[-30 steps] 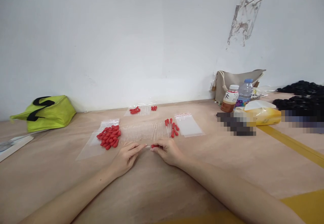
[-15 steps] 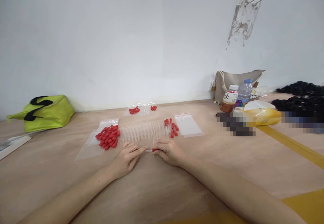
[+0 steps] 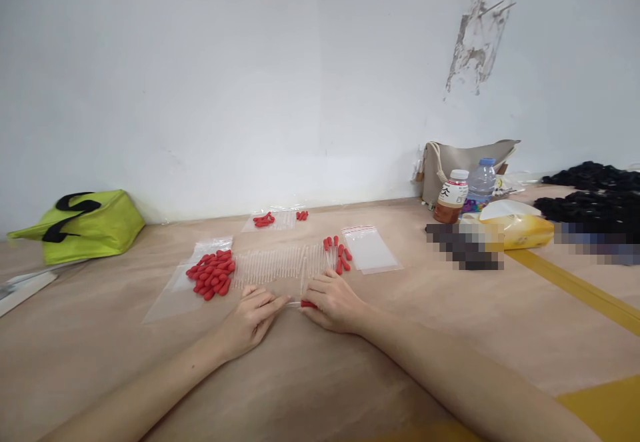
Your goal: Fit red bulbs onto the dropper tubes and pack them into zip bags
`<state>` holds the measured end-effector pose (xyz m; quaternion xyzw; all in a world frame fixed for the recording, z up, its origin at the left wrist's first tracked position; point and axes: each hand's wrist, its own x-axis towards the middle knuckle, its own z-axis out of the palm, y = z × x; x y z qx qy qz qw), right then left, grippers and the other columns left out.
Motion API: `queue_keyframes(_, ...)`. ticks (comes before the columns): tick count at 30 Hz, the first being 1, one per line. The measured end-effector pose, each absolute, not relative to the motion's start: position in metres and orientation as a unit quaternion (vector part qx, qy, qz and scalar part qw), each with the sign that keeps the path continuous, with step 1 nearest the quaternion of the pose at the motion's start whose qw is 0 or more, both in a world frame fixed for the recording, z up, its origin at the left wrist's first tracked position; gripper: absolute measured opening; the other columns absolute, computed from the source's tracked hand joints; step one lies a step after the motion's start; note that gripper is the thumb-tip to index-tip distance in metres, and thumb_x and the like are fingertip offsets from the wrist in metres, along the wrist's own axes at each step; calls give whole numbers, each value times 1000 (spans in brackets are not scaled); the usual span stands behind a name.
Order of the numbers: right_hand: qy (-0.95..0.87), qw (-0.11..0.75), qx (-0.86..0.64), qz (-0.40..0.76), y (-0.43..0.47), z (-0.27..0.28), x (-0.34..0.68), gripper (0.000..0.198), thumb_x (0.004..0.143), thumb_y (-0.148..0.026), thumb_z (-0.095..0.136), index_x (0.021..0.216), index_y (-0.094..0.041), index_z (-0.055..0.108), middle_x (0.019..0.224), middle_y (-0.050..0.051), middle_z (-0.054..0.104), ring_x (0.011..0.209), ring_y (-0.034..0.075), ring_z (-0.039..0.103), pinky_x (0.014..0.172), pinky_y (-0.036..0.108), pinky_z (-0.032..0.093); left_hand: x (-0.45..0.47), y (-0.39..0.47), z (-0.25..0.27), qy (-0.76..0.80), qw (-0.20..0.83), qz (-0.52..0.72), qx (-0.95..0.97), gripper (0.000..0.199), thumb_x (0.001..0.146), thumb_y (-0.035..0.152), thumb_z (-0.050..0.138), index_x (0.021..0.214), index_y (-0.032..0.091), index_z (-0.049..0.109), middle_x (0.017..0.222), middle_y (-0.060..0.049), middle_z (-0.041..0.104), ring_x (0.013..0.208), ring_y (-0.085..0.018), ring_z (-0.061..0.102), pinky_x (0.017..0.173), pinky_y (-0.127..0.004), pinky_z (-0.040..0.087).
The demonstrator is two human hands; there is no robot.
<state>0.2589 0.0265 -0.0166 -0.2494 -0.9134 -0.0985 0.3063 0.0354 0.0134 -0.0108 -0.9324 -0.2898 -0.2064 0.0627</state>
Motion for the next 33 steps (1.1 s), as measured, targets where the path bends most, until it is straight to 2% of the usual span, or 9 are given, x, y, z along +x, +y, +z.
queue_keyframes(11,-931,271,-221,-102,25,-13,254,20,82,-22,42,94,-17,58,72,5,58,69,15,47,64,30,29,40,12,-12,-276,40,-223,-934,28,88,14,33,104,15,56,69,-5,56,68,-16,51,69,-31,33)
queue_keyframes(15,-932,283,-217,-71,28,-11,254,19,83,-22,42,92,-17,58,74,6,59,71,16,50,66,31,33,42,12,-12,-282,25,-231,-931,30,89,16,33,107,17,56,69,-4,57,67,-16,52,69,-31,35)
queue_keyframes(19,-872,389,-270,120,28,-11,248,16,82,-25,47,94,-19,56,81,6,61,76,15,55,69,29,40,45,10,-9,-334,-25,-272,-902,31,90,20,33,113,19,53,72,-4,58,69,-16,53,68,-30,38)
queue_keyframes(22,-753,486,-306,319,30,-10,239,26,75,-34,57,96,-20,50,79,2,60,75,13,57,68,27,44,45,8,-7,-338,-53,-295,-892,33,90,25,35,121,20,46,90,-6,60,84,-18,54,76,-32,40)
queue_keyframes(25,-665,539,-321,406,43,2,241,32,68,-40,61,90,-19,50,75,0,57,69,12,56,64,25,45,41,10,-5,-368,-68,-313,-873,40,90,28,36,129,21,34,107,-7,57,100,-19,50,86,-34,38)
queue_keyframes(27,-628,563,-368,392,61,16,253,33,70,-40,57,94,-19,52,76,0,56,69,11,55,65,25,45,39,13,-6,-415,-71,-333,-844,39,89,29,37,127,21,36,107,-6,56,101,-19,49,87,-35,38)
queue_keyframes(29,-602,554,-457,349,85,30,270,36,77,-37,47,107,-18,49,75,0,56,68,11,55,64,24,44,37,16,-7,-445,-69,-340,-826,32,88,30,40,118,20,46,103,-6,57,98,-19,51,84,-36,40)
queue_keyframes(32,-613,449,-604,240,123,41,292,40,77,-31,45,113,-15,44,77,2,58,69,11,56,61,21,42,38,18,-9,-439,-63,-322,-836,23,84,30,47,102,20,56,98,-6,57,93,-20,52,80,-37,42)
queue_keyframes(33,-614,428,-623,228,133,40,296,38,74,-28,48,109,-14,47,76,3,59,67,11,56,59,21,42,39,17,-9,-430,-58,-318,-843,21,83,29,48,99,20,58,96,-6,56,91,-20,52,79,-37,42)
